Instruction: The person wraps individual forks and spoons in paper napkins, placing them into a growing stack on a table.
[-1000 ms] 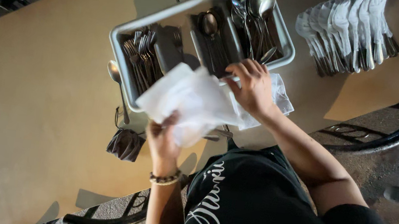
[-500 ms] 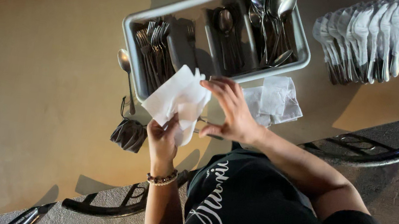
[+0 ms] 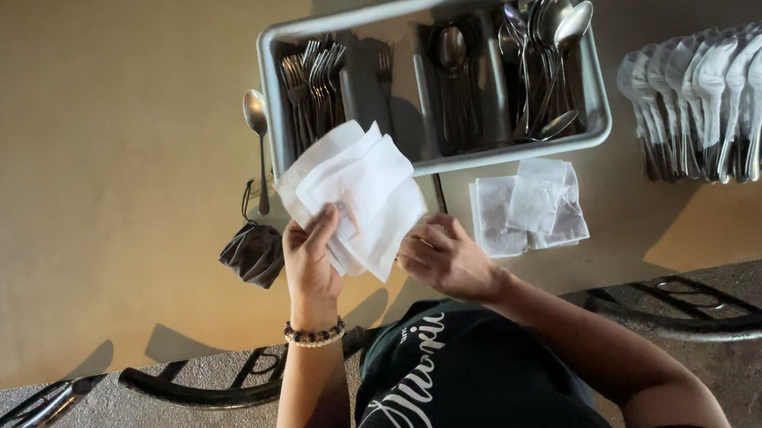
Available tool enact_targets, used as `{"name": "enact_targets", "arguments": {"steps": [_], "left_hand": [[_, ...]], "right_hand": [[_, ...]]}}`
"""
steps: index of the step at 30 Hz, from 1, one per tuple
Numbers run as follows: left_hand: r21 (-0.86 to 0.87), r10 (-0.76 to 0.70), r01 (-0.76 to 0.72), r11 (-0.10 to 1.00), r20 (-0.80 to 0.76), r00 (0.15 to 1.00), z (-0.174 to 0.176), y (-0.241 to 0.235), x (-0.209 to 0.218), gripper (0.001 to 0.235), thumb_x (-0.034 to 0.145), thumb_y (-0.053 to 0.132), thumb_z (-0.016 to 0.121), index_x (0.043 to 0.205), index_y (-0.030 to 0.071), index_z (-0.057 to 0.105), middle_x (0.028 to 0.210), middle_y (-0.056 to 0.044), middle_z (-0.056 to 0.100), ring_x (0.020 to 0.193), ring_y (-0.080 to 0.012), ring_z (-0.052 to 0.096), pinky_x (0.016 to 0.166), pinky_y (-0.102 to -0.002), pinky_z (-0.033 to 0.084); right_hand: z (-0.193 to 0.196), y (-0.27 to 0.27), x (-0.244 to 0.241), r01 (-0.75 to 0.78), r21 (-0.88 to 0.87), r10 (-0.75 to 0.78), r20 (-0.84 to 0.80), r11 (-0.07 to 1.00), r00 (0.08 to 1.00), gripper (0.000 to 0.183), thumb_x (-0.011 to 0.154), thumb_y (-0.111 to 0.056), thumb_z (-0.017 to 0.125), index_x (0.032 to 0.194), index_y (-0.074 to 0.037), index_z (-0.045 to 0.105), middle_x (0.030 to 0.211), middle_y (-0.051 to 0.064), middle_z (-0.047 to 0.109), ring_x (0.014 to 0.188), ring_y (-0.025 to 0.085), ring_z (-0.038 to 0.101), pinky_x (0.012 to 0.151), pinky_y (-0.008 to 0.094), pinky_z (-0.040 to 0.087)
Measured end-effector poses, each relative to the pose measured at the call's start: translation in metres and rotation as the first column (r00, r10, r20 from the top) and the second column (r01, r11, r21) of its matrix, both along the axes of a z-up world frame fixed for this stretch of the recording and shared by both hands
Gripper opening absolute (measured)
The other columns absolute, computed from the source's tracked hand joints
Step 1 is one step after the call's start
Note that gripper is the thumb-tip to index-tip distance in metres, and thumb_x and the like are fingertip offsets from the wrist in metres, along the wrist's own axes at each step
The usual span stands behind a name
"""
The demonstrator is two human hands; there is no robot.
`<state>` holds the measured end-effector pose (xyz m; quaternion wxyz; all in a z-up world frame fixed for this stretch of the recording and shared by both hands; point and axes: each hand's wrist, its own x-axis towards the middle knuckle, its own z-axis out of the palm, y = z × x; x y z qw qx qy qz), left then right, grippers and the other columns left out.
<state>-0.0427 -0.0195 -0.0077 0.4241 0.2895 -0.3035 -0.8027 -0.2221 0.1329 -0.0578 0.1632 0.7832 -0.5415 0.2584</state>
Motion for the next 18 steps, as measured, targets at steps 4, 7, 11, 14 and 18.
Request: {"name": "enact_targets", "arguments": {"steps": [4, 7, 11, 14, 18], "left_hand": [[-0.132, 0.16, -0.141, 0.981, 0.149, 0.976, -0.008, -0.006, 0.011, 0.012, 0.097, 0.008, 0.072, 0.102, -0.002, 0.072, 0.097, -0.007, 0.075, 0.084, -0.0114, 0.07, 0.078, -0.025, 0.057], [-0.273, 0.276, -0.156, 0.949, 0.48, 0.833, -0.002, -0.013, 0.031, 0.022, 0.103, 0.017, 0.07, 0.096, -0.003, 0.069, 0.08, -0.003, 0.063, 0.064, -0.0066, 0.049, 0.059, -0.022, 0.038], [-0.312, 0.334, -0.144, 0.939, 0.734, 0.591, 0.014, -0.018, 0.057, 0.028, 0.101, 0.027, 0.063, 0.094, 0.0, 0.068, 0.063, 0.003, 0.059, 0.04, -0.0031, 0.032, 0.035, -0.022, 0.022], [-0.37, 0.376, -0.114, 0.922, 0.79, 0.484, 0.016, -0.015, 0.074, 0.031, 0.102, 0.028, 0.061, 0.102, -0.002, 0.07, 0.069, -0.003, 0.064, 0.044, -0.0083, 0.036, 0.038, -0.025, 0.027], [-0.407, 0.429, -0.155, 0.9, 0.769, 0.474, 0.005, -0.012, 0.091, 0.033, 0.101, 0.027, 0.059, 0.116, -0.001, 0.067, 0.091, -0.006, 0.076, 0.069, -0.0095, 0.071, 0.059, -0.025, 0.06]], "right_hand": [[-0.052, -0.011, -0.004, -0.055, 0.259, 0.001, 0.204, 0.964, 0.979, 0.013, 0.091, -0.008, 0.079, 0.089, -0.016, 0.068, 0.092, 0.0, 0.06, 0.096, 0.017, 0.055, 0.094, 0.04, 0.052], [-0.062, -0.029, -0.025, -0.028, 0.336, -0.073, 0.286, 0.942, 0.956, 0.011, 0.091, -0.004, 0.075, 0.088, -0.013, 0.069, 0.088, 0.0, 0.064, 0.087, 0.016, 0.062, 0.082, 0.034, 0.056], [-0.039, -0.069, -0.057, 0.117, 0.292, -0.259, 0.516, 0.949, 0.817, 0.005, 0.086, -0.005, 0.074, 0.088, -0.005, 0.07, 0.086, 0.01, 0.069, 0.081, 0.027, 0.069, 0.067, 0.039, 0.056], [-0.033, -0.123, -0.07, 0.169, 0.429, -0.44, 0.679, 0.887, 0.588, 0.005, 0.094, -0.012, 0.072, 0.094, -0.007, 0.072, 0.089, 0.008, 0.072, 0.078, 0.023, 0.072, 0.068, 0.035, 0.058], [-0.049, -0.191, -0.066, 0.144, 0.254, -0.279, 0.651, 0.956, 0.706, 0.009, 0.094, -0.017, 0.07, 0.098, -0.01, 0.074, 0.096, 0.008, 0.074, 0.083, 0.022, 0.073, 0.074, 0.035, 0.06]]}}
